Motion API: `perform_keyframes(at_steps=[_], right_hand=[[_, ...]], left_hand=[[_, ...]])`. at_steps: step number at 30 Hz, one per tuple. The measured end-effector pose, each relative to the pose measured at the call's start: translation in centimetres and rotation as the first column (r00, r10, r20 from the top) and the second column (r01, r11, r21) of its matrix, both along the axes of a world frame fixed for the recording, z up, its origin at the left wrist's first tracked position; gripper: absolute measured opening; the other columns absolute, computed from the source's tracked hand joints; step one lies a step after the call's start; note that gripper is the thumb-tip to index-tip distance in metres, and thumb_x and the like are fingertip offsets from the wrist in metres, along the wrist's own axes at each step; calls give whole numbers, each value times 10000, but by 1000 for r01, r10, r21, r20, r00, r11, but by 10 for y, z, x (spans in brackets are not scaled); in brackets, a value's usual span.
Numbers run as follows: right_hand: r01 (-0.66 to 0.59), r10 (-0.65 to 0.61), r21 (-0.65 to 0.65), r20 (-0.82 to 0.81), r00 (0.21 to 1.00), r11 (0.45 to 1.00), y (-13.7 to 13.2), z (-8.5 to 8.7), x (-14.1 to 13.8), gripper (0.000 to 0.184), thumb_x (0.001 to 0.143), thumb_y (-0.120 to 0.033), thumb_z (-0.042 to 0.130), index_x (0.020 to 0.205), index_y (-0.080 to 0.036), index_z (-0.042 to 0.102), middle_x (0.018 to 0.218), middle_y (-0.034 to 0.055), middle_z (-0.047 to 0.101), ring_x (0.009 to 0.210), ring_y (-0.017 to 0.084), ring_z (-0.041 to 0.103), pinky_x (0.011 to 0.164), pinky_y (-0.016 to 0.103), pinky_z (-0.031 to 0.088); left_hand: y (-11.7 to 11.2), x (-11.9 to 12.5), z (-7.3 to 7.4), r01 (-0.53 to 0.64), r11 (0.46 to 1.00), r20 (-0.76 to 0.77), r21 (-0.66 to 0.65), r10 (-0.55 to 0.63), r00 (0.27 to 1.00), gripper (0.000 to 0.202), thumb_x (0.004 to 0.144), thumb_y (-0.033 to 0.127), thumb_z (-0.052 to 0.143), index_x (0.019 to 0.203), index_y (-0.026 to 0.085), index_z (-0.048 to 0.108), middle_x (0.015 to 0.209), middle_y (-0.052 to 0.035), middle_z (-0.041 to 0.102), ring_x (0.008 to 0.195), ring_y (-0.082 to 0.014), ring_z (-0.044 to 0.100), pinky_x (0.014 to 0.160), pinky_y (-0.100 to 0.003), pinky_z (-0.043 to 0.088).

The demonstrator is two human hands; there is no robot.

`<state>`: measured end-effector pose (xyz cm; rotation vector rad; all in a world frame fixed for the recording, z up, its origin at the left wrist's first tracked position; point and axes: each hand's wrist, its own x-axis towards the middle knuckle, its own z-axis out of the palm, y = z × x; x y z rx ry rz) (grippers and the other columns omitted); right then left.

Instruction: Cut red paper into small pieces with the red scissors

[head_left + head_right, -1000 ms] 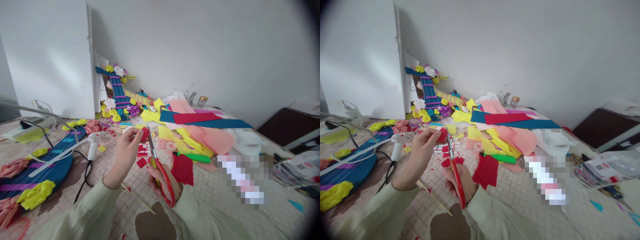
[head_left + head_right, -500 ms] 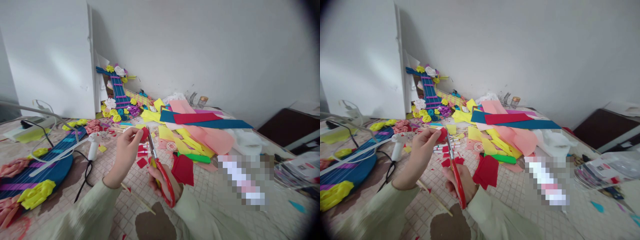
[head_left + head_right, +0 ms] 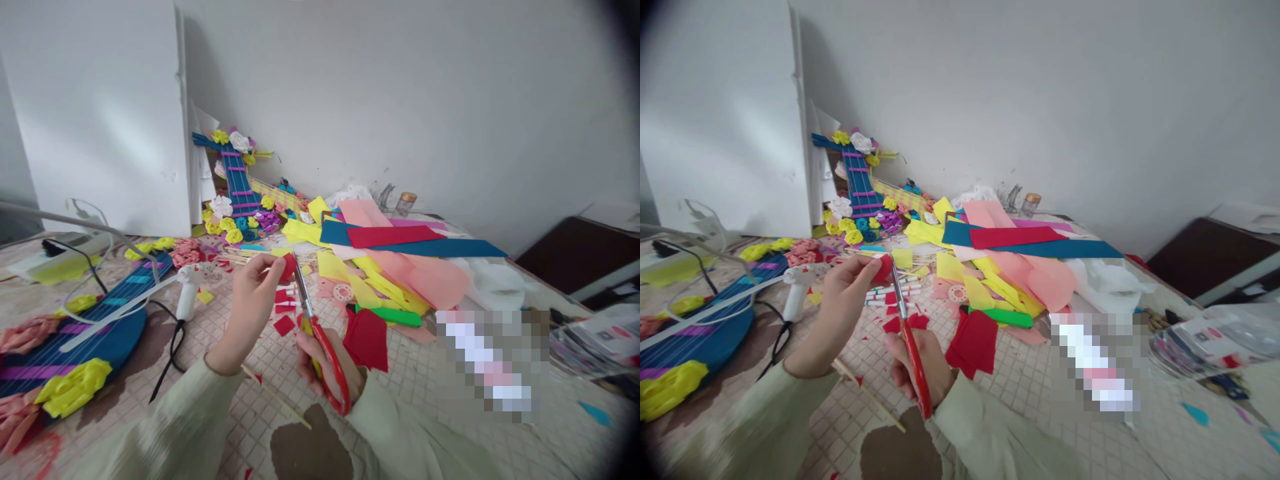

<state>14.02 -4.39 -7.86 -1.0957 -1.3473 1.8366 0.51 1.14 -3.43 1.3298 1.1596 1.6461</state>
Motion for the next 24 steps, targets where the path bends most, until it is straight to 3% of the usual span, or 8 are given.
perform_keyframes(at_steps=[12,24], right_hand=[[105,-106,-21,-4,994,994,-2,-3,-4,552,698,-691,511,567,-168,388,371,-64,421,234,24,308,228,131,191],[28,-28,-3,-13,1000,1000,0,-4,-1,559,743,-668,491,532,-163,380,353,-64,408,235,25,335,230,122,218]], left_hand=[[1,0,1,9,1000,23,-7,-9,1000,184,756,329,607,707,152,598,642,23,576,589,-108,579,592,-227,495],[4,-4,-3,-11,1000,36,-13,11,999,198,756,349,622,736,154,603,665,17,592,603,-115,579,614,-250,498]])
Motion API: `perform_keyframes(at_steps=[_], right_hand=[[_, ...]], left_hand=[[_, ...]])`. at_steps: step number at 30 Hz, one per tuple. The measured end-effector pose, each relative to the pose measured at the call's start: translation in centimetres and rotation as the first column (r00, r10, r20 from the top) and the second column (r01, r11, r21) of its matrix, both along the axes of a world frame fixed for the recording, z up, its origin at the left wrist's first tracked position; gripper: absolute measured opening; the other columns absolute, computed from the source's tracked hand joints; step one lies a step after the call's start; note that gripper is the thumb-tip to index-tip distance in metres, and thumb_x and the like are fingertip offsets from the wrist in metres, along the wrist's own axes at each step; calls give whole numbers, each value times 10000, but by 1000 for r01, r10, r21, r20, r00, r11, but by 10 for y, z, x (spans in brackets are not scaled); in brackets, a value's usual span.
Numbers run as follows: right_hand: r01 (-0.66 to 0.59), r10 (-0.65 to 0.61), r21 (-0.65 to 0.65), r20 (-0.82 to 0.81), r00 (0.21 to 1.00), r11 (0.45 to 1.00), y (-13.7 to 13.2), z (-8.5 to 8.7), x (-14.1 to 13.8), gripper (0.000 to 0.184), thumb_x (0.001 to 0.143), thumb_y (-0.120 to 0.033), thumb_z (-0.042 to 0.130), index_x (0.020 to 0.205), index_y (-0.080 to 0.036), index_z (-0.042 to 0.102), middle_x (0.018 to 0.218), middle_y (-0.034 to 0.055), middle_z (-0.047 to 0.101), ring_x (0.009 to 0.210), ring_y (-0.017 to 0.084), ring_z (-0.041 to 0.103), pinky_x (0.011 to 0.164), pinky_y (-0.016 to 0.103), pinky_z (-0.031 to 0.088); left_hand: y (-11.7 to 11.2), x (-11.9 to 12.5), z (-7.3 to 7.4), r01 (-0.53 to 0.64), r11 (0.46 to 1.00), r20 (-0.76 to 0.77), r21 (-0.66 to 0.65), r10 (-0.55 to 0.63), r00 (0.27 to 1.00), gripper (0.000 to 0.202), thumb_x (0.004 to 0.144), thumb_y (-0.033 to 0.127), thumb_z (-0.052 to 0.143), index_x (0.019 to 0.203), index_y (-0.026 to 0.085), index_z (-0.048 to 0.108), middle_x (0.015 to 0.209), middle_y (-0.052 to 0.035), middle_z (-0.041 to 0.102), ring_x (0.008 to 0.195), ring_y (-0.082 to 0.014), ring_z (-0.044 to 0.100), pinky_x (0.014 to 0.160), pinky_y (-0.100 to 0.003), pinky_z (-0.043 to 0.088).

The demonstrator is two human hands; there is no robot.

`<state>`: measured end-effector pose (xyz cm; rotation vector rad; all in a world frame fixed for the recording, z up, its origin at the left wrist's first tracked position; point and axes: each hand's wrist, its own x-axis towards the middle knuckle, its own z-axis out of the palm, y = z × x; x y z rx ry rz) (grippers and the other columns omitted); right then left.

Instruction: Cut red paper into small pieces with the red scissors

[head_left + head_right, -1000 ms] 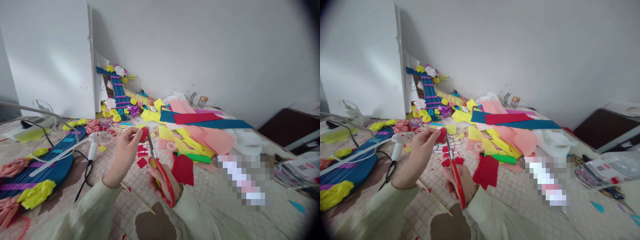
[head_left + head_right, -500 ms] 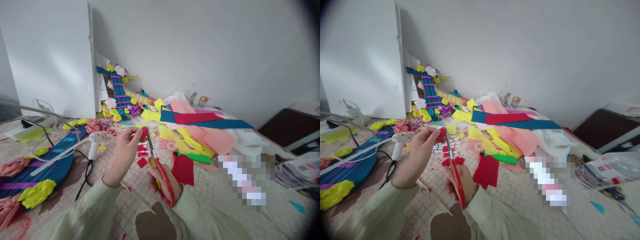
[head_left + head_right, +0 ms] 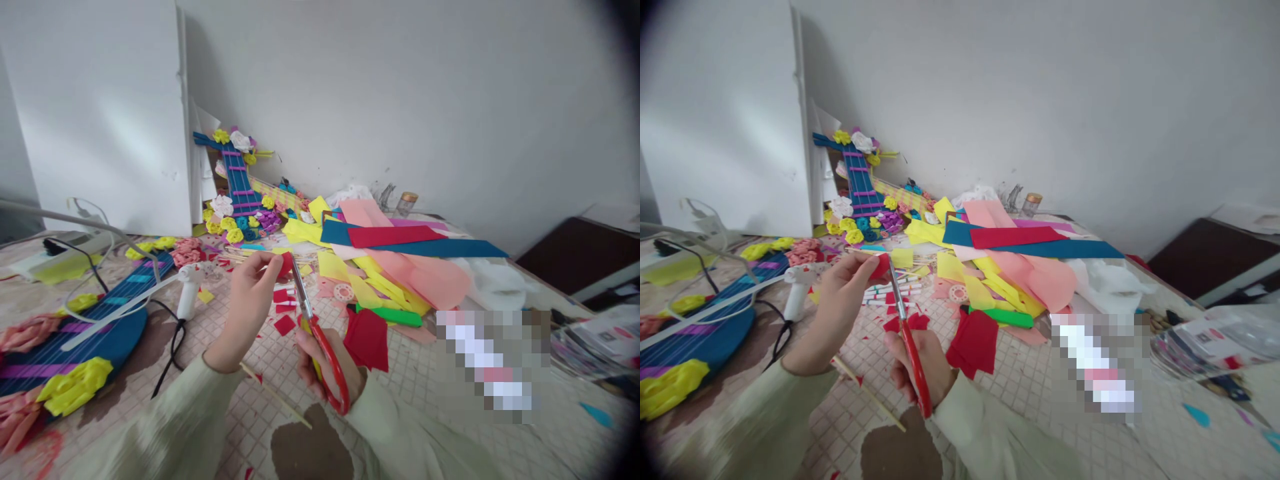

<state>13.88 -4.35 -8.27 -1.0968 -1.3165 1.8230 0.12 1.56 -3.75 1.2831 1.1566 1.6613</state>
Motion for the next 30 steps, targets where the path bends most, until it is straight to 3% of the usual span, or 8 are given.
perform_keyframes(at_steps=[9,13,19,23,26,30], right_hand=[[97,-99,-49,-52,994,994,0,1,-2,613,671,-745,493,524,-157,401,360,-50,412,226,31,314,239,136,197],[169,-167,-7,-169,971,986,4,-2,0,606,652,-744,513,570,-146,459,434,-42,452,267,25,333,264,144,205],[365,-332,102,-245,911,925,14,-4,3,447,725,-578,596,760,-133,565,571,-22,549,310,14,361,307,156,208],[469,-409,113,-342,846,876,19,-6,7,370,716,-459,662,871,-138,560,480,-67,483,316,20,343,329,152,221],[525,-442,140,-386,809,839,22,-8,10,276,756,-399,626,822,-150,527,411,-94,407,309,26,314,334,157,216],[547,-486,78,-367,793,833,23,-4,14,254,732,-370,614,731,-174,453,421,-109,385,275,24,306,313,161,205]], left_hand=[[2,1,-1,-27,1000,17,4,27,999,195,722,359,648,723,165,632,689,7,608,628,-122,565,598,-241,473],[-1,7,-1,-6,994,117,-113,19,993,232,675,398,681,697,168,658,733,-7,631,701,-140,568,580,-225,445],[-11,20,-6,176,944,263,-278,-101,959,222,641,358,727,706,152,678,772,-17,645,722,-129,560,621,-219,426],[-19,31,-11,306,897,361,-320,-183,915,206,656,353,723,669,153,677,731,-11,636,676,-119,549,616,-225,423],[-25,39,-14,394,862,400,-317,-256,880,201,672,350,712,656,152,679,717,-20,645,694,-129,562,640,-231,428],[-28,44,-18,417,841,380,-345,-281,881,207,661,351,724,688,147,695,744,-35,654,715,-129,555,634,-220,422]])
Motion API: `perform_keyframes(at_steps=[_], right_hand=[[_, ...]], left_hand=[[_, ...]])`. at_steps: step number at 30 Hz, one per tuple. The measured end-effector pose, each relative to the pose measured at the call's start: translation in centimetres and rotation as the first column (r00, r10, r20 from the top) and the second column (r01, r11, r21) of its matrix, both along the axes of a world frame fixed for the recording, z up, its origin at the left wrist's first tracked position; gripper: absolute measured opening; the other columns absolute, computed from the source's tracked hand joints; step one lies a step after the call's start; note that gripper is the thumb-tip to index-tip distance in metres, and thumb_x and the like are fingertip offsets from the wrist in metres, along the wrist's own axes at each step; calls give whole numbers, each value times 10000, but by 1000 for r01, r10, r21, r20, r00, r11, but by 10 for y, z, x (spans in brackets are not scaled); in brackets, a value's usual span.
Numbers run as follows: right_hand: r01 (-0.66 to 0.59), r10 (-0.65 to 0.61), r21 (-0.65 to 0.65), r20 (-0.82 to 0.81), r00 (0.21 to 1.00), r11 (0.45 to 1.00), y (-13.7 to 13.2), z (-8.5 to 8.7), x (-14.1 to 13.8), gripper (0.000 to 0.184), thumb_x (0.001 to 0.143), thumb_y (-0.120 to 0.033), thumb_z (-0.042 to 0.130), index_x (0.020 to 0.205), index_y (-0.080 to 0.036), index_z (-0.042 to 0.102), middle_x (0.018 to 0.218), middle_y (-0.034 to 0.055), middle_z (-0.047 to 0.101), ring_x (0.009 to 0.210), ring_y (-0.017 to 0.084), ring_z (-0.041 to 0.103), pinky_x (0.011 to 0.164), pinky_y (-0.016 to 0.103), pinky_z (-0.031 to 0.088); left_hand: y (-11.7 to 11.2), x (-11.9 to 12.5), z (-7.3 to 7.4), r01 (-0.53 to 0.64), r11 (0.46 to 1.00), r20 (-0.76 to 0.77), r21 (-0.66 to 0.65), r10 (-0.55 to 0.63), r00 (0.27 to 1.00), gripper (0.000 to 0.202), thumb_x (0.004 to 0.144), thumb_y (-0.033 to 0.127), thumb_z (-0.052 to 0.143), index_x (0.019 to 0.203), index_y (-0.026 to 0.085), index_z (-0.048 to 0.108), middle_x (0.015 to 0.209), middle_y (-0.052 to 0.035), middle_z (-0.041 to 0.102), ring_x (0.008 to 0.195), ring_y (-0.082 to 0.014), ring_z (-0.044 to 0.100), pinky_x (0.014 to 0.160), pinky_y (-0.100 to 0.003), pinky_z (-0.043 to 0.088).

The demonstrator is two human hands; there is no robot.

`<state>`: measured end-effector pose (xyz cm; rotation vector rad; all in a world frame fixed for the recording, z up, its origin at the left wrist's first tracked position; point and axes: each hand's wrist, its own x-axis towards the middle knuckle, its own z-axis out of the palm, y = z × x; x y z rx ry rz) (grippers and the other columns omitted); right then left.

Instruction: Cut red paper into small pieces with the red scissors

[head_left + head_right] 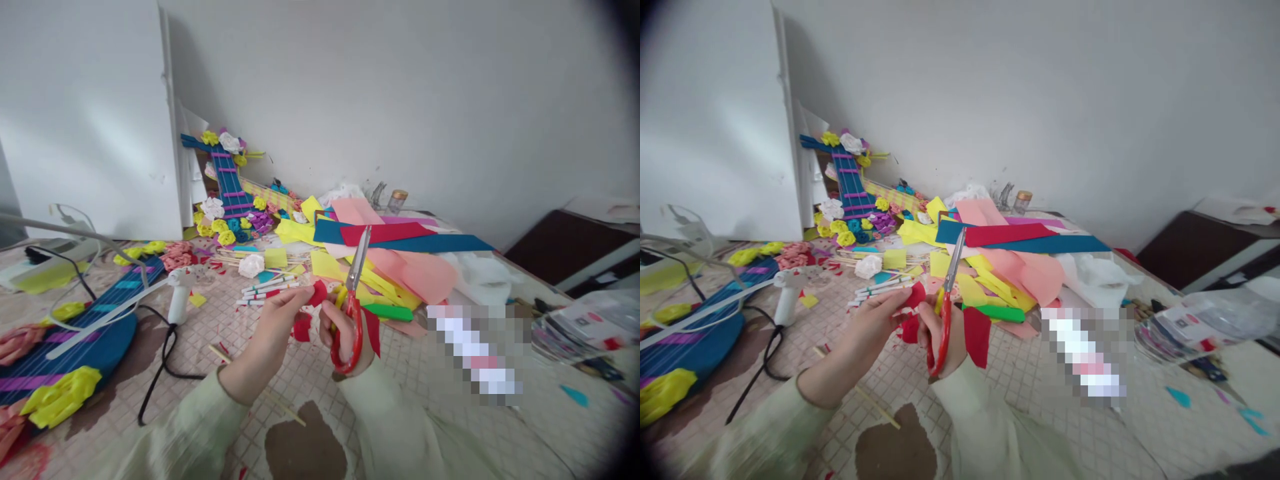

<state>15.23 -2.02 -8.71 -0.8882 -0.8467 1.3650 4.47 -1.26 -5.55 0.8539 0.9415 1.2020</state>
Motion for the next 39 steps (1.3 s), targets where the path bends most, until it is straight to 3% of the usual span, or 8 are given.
perform_keyframes(at_steps=[7,13,17,22,28,33,36,39], right_hand=[[-24,25,-31,35,999,999,-1,16,4,236,676,-320,578,624,-181,396,384,-119,330,257,17,285,297,153,186],[-42,48,-121,42,998,992,-2,19,7,205,602,-291,575,690,-189,421,364,-132,331,237,25,258,270,151,171],[-42,49,-112,52,997,993,-2,20,7,217,622,-311,581,727,-188,437,360,-128,349,237,30,262,272,155,175],[-51,57,-44,164,985,998,-1,19,10,203,655,-265,551,606,-197,367,326,-119,306,250,26,260,292,154,161],[-81,91,-90,120,989,993,-1,23,13,176,622,-271,563,680,-185,420,380,-126,340,250,17,266,285,145,172],[-78,80,-113,14,997,991,3,22,16,236,618,-337,599,706,-177,450,406,-120,358,252,17,269,277,151,166],[-52,50,-101,-15,999,994,8,19,22,230,643,-337,610,703,-178,455,434,-105,379,273,23,292,292,164,175],[108,-107,-41,25,994,993,14,16,31,232,667,-325,638,647,-178,460,446,-86,371,359,49,390,363,185,303]], left_hand=[[5,-2,-2,1,999,7,-32,-1,1000,258,721,413,621,734,161,678,815,-49,653,752,-160,566,625,-252,443],[0,-3,12,28,996,-258,89,-4,966,160,635,309,690,609,159,644,652,0,613,638,-122,530,625,-232,408],[-2,-3,15,-8,993,-247,117,37,968,158,646,323,681,628,168,652,658,0,628,636,-126,546,626,-241,413],[-1,-4,16,-15,994,-275,112,45,960,153,644,319,680,611,170,663,653,-9,641,632,-133,557,609,-243,412],[0,-5,16,68,985,-384,157,-2,923,168,631,332,679,584,174,648,597,8,594,568,-122,505,554,-238,377],[6,-12,17,38,981,-421,192,47,906,203,645,373,660,586,182,628,563,15,568,521,-113,469,514,-232,349],[16,-26,19,53,963,-524,264,97,846,206,664,387,642,614,188,654,597,-7,610,535,-132,494,512,-238,358],[27,-42,16,129,917,-685,378,183,706,198,692,378,621,632,199,679,655,-30,656,577,-155,531,545,-252,379]])
